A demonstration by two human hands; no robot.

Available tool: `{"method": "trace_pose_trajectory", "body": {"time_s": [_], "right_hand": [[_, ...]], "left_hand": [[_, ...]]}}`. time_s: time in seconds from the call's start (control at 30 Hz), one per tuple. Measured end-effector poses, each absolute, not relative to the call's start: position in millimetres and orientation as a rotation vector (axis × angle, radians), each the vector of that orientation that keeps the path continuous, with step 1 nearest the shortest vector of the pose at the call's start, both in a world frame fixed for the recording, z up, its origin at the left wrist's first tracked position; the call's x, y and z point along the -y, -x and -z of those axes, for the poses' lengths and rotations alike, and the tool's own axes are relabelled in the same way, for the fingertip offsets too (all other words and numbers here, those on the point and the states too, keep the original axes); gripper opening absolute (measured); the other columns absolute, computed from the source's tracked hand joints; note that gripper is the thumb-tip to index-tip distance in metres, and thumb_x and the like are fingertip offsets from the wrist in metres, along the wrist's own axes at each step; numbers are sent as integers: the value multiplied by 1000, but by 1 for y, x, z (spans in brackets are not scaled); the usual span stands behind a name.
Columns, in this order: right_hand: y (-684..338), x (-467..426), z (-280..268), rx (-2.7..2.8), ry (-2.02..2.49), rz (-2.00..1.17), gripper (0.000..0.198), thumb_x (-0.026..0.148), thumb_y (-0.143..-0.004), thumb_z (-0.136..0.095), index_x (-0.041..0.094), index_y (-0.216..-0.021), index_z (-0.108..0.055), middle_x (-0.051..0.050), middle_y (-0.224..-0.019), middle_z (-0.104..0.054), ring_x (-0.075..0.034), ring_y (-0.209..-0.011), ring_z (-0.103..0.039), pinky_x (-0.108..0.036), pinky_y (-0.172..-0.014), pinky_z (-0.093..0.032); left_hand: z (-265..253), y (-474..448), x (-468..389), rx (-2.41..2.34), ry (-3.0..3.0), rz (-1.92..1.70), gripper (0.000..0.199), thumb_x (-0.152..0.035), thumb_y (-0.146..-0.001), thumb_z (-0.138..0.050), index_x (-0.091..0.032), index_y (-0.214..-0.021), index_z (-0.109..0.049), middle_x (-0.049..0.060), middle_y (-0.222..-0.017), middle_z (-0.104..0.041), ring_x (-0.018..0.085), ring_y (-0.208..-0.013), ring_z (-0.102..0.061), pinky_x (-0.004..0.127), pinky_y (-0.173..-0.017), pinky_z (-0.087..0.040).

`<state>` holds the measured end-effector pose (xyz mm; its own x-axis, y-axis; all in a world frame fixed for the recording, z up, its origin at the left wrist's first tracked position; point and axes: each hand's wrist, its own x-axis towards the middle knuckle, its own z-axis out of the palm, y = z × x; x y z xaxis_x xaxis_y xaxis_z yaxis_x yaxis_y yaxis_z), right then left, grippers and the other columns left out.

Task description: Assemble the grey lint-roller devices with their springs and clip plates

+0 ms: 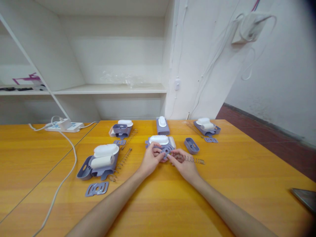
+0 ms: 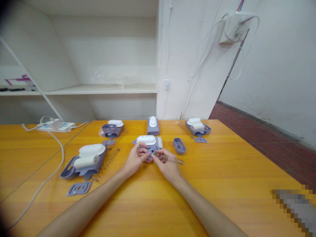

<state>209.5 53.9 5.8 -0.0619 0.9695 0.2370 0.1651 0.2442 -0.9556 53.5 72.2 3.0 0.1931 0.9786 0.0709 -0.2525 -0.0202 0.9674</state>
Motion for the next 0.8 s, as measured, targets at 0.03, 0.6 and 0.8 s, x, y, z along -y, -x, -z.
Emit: {"method": "trace_pose_trajectory", "body": {"time_s": [0.03, 0.6, 0.8], "right_hand": [[-209, -54, -6, 1479, 1128, -953, 29, 44, -72, -66, 18, -84, -61, -5, -72, -68, -20, -63, -65, -30, -56, -53], [-214, -53, -6, 1740, 1113, -523, 18, 33, -79, -60, 22, -93, -63, -6, -94, -67, -21, -86, -63, -36, -79, -50], [-214, -55, -6, 1709, 1130, -448, 19, 32, -80, -59, 22, -97, -63, -6, -96, -66, -21, -89, -62, -35, -81, -49]], "left_hand": [[-2, -55, -71, -819, -1152, -1193, 51, -36, -63, -75, -21, -94, -38, -5, -69, -58, 13, -58, -63, 26, -59, -52], [-4, -56, -66, -780, -1329, -1027, 63, -22, -66, -71, -18, -120, -39, 4, -84, -63, 11, -59, -58, 20, -52, -44], [-7, -53, -66, -747, -1242, -1021, 64, -33, -71, -70, -18, -123, -36, 5, -81, -64, 17, -66, -64, 24, -56, -49]]}}
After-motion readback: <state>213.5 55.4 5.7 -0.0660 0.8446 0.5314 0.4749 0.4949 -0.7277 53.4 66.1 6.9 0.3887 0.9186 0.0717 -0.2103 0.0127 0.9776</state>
